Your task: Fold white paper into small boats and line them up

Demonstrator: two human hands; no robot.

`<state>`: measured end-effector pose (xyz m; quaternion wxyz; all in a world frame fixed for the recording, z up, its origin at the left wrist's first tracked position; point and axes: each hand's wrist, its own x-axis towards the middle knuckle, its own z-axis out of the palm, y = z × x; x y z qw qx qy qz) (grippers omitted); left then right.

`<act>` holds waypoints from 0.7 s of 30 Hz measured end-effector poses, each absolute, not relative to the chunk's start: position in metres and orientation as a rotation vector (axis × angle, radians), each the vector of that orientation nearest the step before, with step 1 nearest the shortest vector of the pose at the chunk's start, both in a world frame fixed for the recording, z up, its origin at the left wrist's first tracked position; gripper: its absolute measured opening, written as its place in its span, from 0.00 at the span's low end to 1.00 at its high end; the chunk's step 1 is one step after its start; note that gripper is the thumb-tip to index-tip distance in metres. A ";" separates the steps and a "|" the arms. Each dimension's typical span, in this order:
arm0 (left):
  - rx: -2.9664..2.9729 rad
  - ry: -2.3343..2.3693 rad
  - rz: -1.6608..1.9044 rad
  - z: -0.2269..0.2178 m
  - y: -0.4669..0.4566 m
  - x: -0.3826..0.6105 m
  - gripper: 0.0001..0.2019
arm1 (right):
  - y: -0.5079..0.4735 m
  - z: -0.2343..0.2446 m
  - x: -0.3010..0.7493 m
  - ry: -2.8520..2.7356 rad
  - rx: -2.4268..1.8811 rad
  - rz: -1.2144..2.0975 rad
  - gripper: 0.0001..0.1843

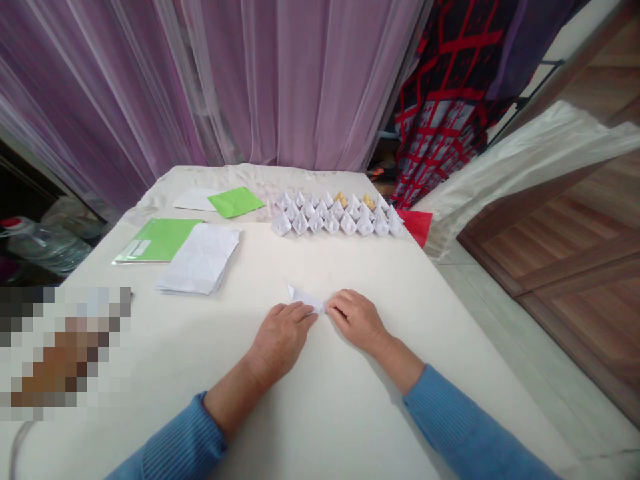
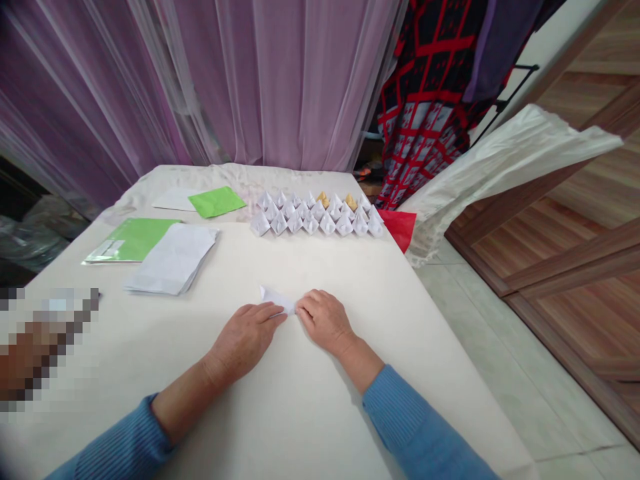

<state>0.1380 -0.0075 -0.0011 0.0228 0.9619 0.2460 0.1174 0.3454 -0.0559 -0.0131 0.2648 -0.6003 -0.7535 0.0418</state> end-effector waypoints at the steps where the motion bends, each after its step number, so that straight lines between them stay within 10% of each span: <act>1: 2.980 0.761 0.357 -0.001 -0.008 0.138 0.15 | -0.055 -0.014 0.344 -2.029 -1.646 0.116 0.07; 21: 3.036 0.738 0.193 0.008 -0.015 0.148 0.16 | -0.053 -0.013 0.335 -1.911 -1.856 0.150 0.05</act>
